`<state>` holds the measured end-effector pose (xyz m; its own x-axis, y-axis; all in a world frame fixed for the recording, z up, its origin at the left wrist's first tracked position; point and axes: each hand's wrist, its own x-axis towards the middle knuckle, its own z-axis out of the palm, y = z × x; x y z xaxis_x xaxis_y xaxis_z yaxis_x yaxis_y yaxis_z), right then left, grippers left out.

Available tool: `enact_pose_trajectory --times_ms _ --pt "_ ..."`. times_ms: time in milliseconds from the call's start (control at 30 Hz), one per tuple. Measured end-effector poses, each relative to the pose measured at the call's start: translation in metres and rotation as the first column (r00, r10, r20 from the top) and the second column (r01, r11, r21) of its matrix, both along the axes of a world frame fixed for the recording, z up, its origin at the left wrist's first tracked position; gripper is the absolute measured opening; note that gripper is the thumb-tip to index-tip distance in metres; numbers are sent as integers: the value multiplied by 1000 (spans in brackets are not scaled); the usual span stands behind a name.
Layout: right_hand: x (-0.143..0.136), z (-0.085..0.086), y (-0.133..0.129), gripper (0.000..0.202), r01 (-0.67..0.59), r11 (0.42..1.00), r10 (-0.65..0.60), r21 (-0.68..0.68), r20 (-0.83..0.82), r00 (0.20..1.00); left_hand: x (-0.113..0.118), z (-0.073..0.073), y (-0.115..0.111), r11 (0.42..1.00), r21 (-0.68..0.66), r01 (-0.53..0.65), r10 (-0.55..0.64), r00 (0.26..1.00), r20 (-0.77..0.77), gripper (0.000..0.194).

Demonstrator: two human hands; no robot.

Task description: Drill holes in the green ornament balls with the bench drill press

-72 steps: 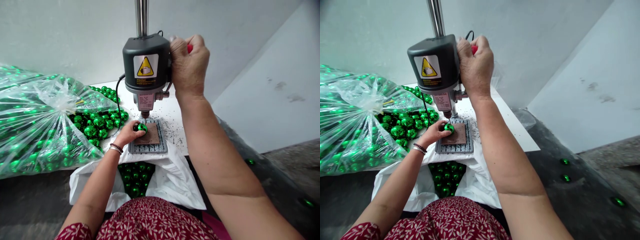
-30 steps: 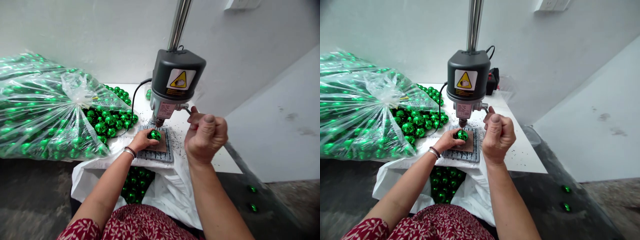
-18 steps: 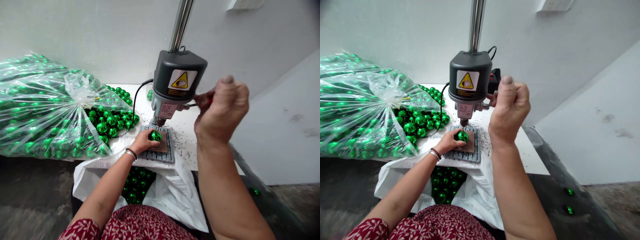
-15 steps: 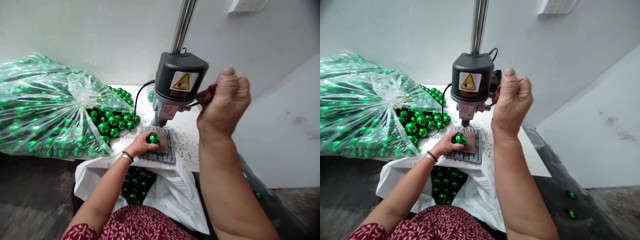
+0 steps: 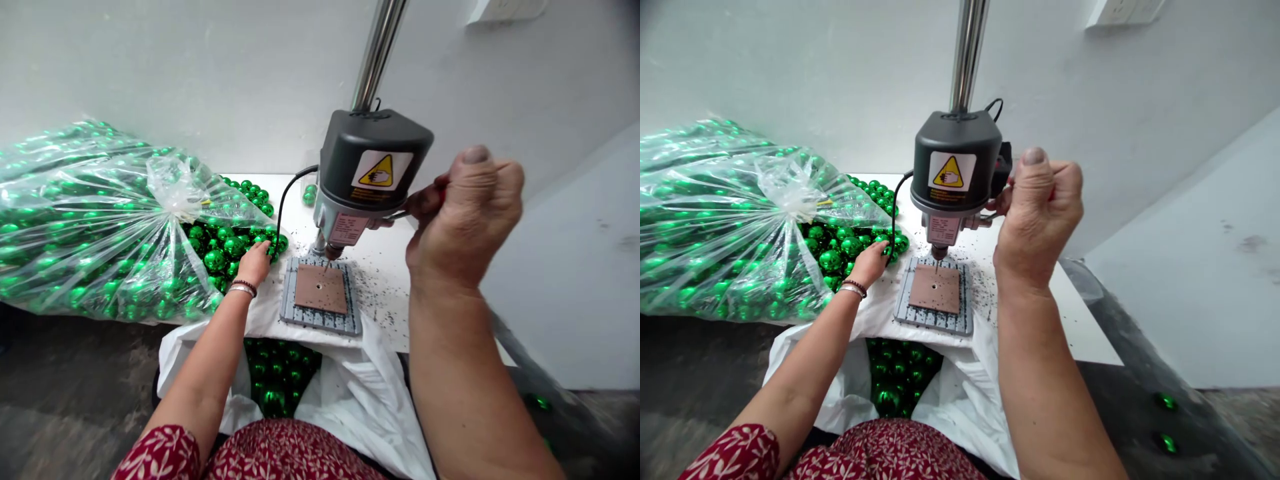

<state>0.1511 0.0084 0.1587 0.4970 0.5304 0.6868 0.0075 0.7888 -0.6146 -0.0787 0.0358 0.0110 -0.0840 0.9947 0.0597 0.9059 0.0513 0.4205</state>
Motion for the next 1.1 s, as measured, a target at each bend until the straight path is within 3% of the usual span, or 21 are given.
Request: enact_pose_trajectory --times_ms 100,167,267,367,467,567,633,733,800,867,900,967,1100 --pt "0 -1 -1 30 14 1000 -14 -8 23 1000 -3 3 8 982 -144 118 -135 985 -107 55" --pt "-1 -1 -2 29 21 1000 -21 -2 19 1000 -3 7 10 971 -195 138 -173 969 -175 61" --pt "-1 -1 -3 31 20 1000 -20 4 0 1000 -2 11 11 969 -214 123 -176 953 -248 61" --pt "-2 -1 -2 30 20 1000 -20 1 10 1000 -4 11 7 983 -163 86 -126 959 -255 50" --pt "-2 -2 -2 28 38 999 -38 -5 23 999 -11 10 -5 999 -29 19 -23 991 -135 53" --pt "-2 -3 -1 29 47 999 -47 15 22 999 -13 12 -20 987 118 -108 82 976 201 62" --pt "-2 -3 0 29 43 999 -44 25 18 999 -8 15 -30 979 125 -160 73 850 521 63" --pt "-1 -3 0 33 47 998 -47 29 6 999 6 15 -42 999 -32 -16 36 485 874 53" --pt "-1 -4 0 36 46 998 -46 32 11 999 17 11 -48 981 -140 135 98 280 955 44" --pt "0 -5 -1 35 34 999 -35 29 34 999 28 6 -51 956 -196 220 157 184 970 37" --pt "1 -5 -2 34 27 999 -28 29 44 999 33 3 -51 950 -211 231 171 179 969 36" --pt "2 -7 -3 32 15 999 -16 28 64 998 42 -2 -51 957 -216 192 162 261 952 42" --pt "4 -9 -3 37 30 999 -33 29 90 995 56 -6 -50 995 -54 88 -6 571 821 57"
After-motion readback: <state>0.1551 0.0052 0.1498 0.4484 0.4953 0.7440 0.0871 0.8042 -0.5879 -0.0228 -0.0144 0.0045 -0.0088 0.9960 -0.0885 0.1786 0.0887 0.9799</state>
